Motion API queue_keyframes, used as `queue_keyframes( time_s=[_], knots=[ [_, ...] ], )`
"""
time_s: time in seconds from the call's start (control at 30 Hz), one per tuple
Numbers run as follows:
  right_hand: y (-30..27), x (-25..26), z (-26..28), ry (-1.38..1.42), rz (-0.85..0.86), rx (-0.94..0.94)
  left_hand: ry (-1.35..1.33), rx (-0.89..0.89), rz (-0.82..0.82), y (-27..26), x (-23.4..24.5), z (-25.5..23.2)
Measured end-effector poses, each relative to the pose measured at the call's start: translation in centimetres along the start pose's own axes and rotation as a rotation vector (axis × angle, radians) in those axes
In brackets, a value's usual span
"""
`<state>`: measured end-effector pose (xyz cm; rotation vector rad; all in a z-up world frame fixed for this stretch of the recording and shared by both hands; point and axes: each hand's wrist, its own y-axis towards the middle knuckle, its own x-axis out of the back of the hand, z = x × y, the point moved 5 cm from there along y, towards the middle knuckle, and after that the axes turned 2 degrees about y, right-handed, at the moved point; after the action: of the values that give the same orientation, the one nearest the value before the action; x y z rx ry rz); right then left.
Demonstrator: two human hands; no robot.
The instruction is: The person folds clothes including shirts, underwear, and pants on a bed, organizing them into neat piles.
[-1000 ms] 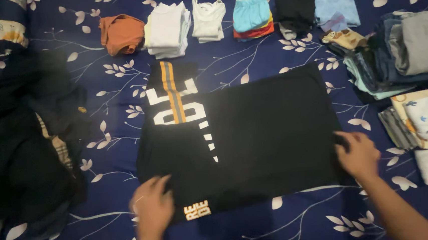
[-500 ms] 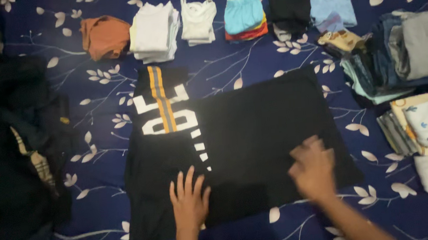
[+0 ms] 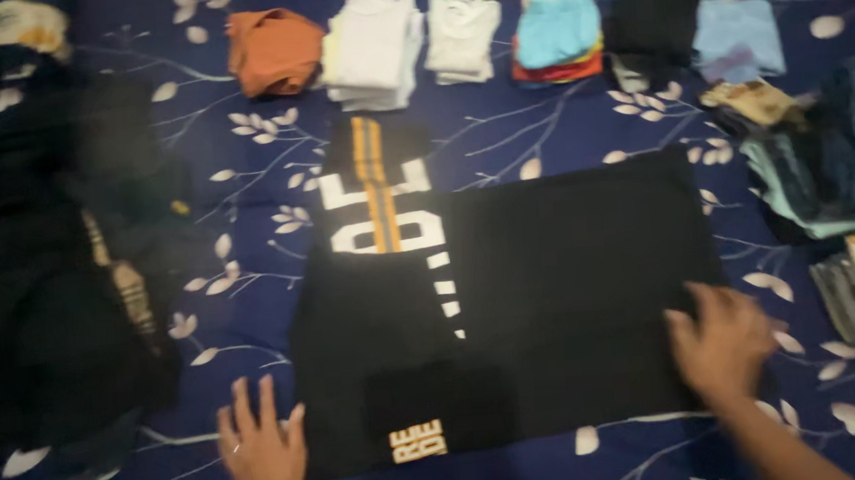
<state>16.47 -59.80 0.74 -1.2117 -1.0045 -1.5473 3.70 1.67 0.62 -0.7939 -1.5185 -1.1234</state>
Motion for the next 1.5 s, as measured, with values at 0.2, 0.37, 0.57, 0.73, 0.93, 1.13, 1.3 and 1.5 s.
queue_keyframes(
  time_s=[0.2, 0.37, 0.57, 0.73, 0.93, 1.13, 1.3, 1.5],
  knots=[
    [0.4, -9.2, 25.4, 1.022, 0.448, -0.083, -1.427, 0.853, 0.881, 1.0, -6.6, -5.7],
    [0.1, -12.7, 34.7, 0.942, 0.569, -0.207, -1.662, 0.853, 1.356, -1.4, -7.6, -6.9],
    [-2.4, -9.1, 38.0, 1.067, 0.709, 0.282, -2.064, 0.948, 1.333, -3.2, -7.9, -5.4],
    [-12.8, -2.0, 36.5, 0.582, 0.714, 1.424, -2.046, 1.038, 1.338, -3.0, -7.6, -5.0],
    [-14.7, -2.5, 32.7, 0.481, 0.694, 1.384, -1.52, 1.064, 1.127, -3.1, -9.5, -4.1],
    [-13.5, -1.7, 30.6, 0.527, 0.776, 1.142, -1.197, 0.781, 0.811, -1.7, -10.6, -2.1],
    [-9.1, -0.2, 28.6, 0.542, 0.717, 1.031, -0.56, 0.638, 0.865, 3.0, -4.9, -1.8],
    [6.3, -4.5, 18.2, 0.075, 0.233, 0.551, -0.432, 0.405, 0.386, 11.3, -3.9, -5.9]
  ],
)
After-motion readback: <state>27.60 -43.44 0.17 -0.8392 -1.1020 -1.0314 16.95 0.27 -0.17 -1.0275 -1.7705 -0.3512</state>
